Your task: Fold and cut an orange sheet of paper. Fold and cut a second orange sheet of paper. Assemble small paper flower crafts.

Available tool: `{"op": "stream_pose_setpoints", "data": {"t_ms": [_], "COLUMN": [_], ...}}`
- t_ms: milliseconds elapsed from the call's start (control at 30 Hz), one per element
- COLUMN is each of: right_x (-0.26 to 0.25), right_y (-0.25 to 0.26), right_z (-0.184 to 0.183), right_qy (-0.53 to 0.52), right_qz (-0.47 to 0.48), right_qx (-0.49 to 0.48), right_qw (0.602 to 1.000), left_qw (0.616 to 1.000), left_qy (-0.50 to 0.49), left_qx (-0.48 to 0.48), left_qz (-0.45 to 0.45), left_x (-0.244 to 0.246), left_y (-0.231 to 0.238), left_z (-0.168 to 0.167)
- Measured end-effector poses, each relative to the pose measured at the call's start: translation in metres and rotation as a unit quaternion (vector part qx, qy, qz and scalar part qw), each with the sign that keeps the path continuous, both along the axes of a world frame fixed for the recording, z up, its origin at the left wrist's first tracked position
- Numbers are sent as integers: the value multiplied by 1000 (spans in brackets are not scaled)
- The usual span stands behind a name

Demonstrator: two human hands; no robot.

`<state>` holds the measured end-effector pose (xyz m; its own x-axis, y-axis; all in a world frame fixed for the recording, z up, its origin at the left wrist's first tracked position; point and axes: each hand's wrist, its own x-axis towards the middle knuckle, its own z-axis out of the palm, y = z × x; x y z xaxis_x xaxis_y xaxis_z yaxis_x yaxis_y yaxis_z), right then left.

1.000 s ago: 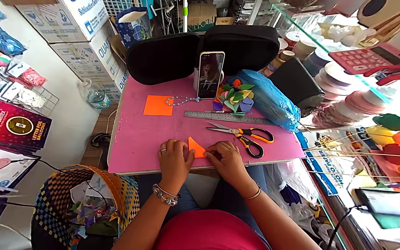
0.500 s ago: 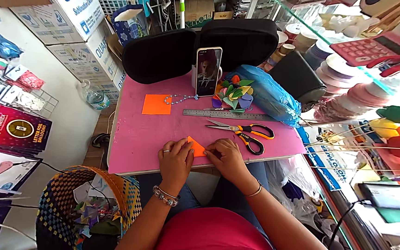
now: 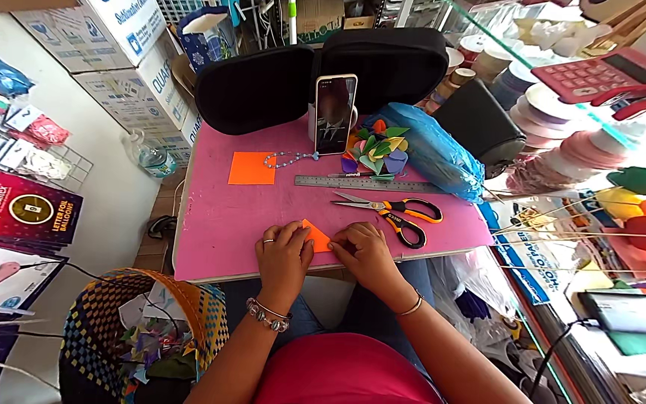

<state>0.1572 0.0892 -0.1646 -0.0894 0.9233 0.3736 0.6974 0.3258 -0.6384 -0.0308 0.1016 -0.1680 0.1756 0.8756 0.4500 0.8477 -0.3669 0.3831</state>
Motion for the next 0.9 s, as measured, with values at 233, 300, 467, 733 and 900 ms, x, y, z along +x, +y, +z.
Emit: {"op": "stream_pose_setpoints", "data": {"t_ms": [233,300,467,733,900], "right_x": [1,5,10,-31,-16], "right_y": [0,0,-4,-30,-30], "right_z": [12,13,8,-13,-39], "right_qy": [-6,-10,-6,-139,-248], "right_qz": [7,11,23,51,30], "right_qx": [-61,-68,-38,109,199], "right_qw": [998,998,999,983,947], "left_qw": [997,996,993,991,988], "left_qy": [56,58,62,59,40], "left_qx": [-61,-70,-99,-120,-147], "left_qz": [2,3,3,4,-22], "left_x": [3,3,5,5,-5], "left_y": [1,1,1,0,4], "left_z": [17,19,23,29,31]}}
